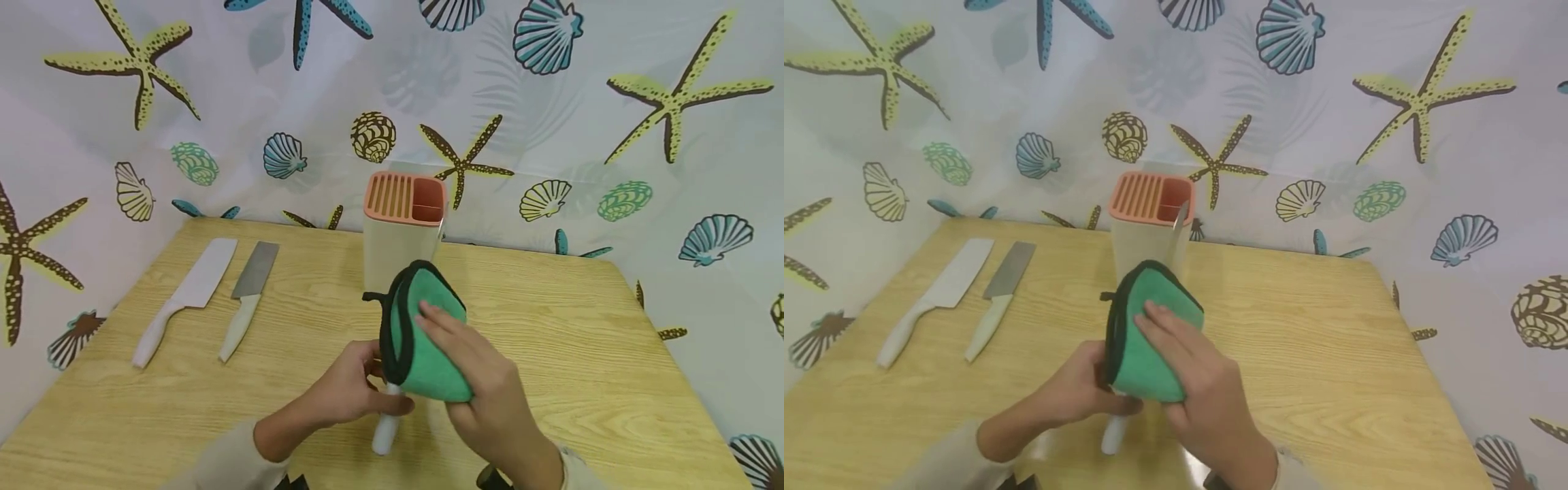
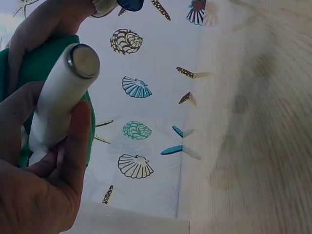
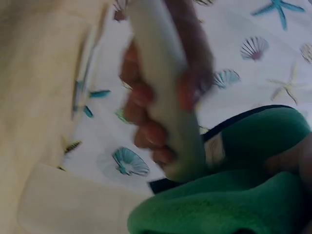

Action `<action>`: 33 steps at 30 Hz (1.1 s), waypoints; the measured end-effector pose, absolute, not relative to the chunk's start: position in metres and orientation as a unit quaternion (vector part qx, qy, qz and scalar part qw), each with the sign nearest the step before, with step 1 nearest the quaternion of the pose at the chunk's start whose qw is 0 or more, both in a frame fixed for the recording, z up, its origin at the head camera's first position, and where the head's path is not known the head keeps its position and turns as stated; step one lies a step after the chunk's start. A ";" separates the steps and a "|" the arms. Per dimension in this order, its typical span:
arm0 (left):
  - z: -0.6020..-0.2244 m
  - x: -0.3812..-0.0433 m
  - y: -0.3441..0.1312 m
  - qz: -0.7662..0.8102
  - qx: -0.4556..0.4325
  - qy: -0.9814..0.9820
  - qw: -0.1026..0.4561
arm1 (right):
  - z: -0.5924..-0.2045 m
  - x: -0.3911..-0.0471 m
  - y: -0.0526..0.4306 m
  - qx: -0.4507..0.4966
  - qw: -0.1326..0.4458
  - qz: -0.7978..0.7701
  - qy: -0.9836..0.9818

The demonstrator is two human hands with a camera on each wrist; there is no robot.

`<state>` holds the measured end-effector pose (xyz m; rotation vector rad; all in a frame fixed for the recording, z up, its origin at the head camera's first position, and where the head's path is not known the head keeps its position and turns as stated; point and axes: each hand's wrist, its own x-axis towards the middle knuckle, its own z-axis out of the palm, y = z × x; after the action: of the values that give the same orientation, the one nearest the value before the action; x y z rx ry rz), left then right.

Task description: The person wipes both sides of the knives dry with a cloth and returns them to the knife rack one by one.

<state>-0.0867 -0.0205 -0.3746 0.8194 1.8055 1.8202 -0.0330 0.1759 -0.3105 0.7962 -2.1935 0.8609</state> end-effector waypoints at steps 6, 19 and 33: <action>-0.376 -0.083 -0.018 0.613 0.322 0.700 0.176 | -0.328 -0.040 0.165 0.303 0.341 0.229 -0.860; -0.378 -0.077 -0.018 0.602 0.337 0.705 0.166 | -0.300 -0.089 0.195 0.250 0.403 0.296 -0.829; -0.379 -0.077 -0.020 0.588 0.353 0.697 0.210 | -0.284 -0.135 0.258 0.112 0.278 0.384 -0.873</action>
<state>-0.0774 -0.0203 -0.3790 0.9805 1.9373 1.6357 -0.1348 0.2578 -0.2842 0.3011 -2.3427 1.0313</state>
